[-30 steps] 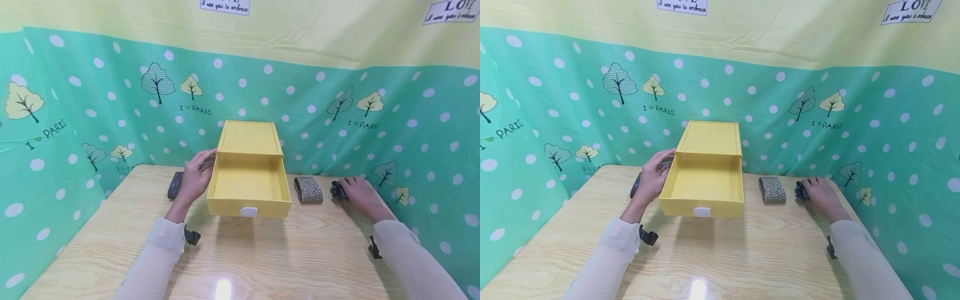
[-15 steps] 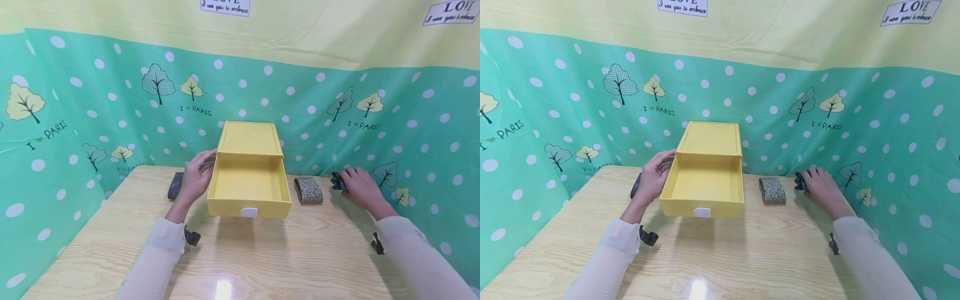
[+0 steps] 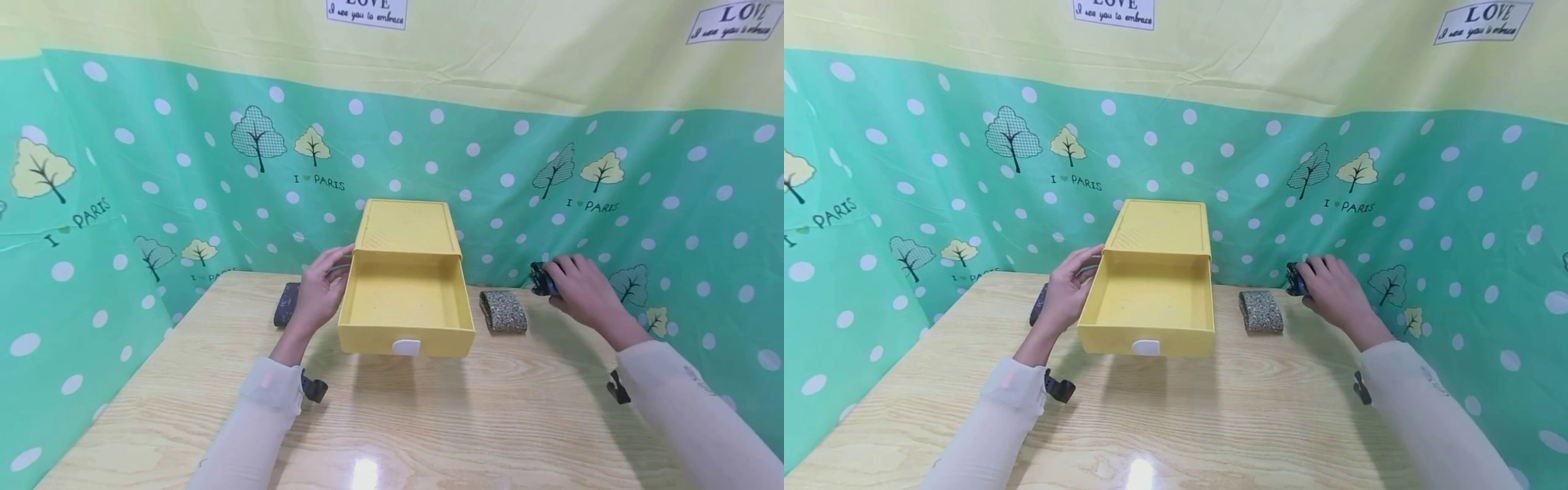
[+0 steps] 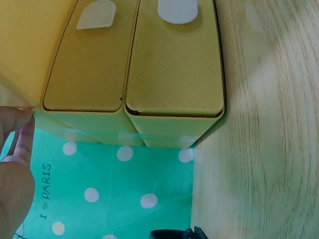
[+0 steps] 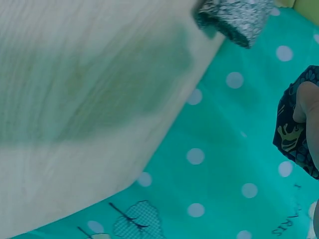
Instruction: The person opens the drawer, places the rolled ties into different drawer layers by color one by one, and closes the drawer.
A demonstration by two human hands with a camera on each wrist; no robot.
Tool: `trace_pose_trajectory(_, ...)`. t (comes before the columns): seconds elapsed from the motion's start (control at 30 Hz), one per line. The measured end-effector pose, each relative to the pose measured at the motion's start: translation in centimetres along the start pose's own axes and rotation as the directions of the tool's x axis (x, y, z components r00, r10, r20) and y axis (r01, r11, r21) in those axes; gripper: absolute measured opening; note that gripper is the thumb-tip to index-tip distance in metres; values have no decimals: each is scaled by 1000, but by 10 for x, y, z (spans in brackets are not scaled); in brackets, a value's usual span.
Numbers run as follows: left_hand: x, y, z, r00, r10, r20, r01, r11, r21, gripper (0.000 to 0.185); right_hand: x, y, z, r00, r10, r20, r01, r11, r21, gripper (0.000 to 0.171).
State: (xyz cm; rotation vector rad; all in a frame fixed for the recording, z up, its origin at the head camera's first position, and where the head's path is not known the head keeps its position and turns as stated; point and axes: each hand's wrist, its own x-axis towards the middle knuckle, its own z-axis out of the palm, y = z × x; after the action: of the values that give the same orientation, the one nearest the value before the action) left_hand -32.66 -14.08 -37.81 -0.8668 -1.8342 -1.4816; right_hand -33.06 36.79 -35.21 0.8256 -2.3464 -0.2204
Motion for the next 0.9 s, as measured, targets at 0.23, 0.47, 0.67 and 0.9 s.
trace_pose_trajectory(0.23, 0, 0, 0, 1000, -2, 0, 2, 1000, 0, 51, 16, -8, -14, 998, -42, -42, 43, 999, 3, 70)
trace_pose_trajectory(0.47, 0, 0, -1, 1000, -12, 3, 12, 1000, -6, 51, 32, -17, -27, 987, -106, -118, 109, 994, 22, 71)
trace_pose_trajectory(0.67, -1, 0, -1, 1000, -21, 3, 21, 1000, -5, 51, 46, -29, -41, 974, -158, -162, 162, 987, 7, 75)
trace_pose_trajectory(0.9, -1, 0, 0, 1000, -19, 2, 19, 1000, -13, 52, 60, -46, -61, 965, -192, -181, 192, 981, -17, 75)
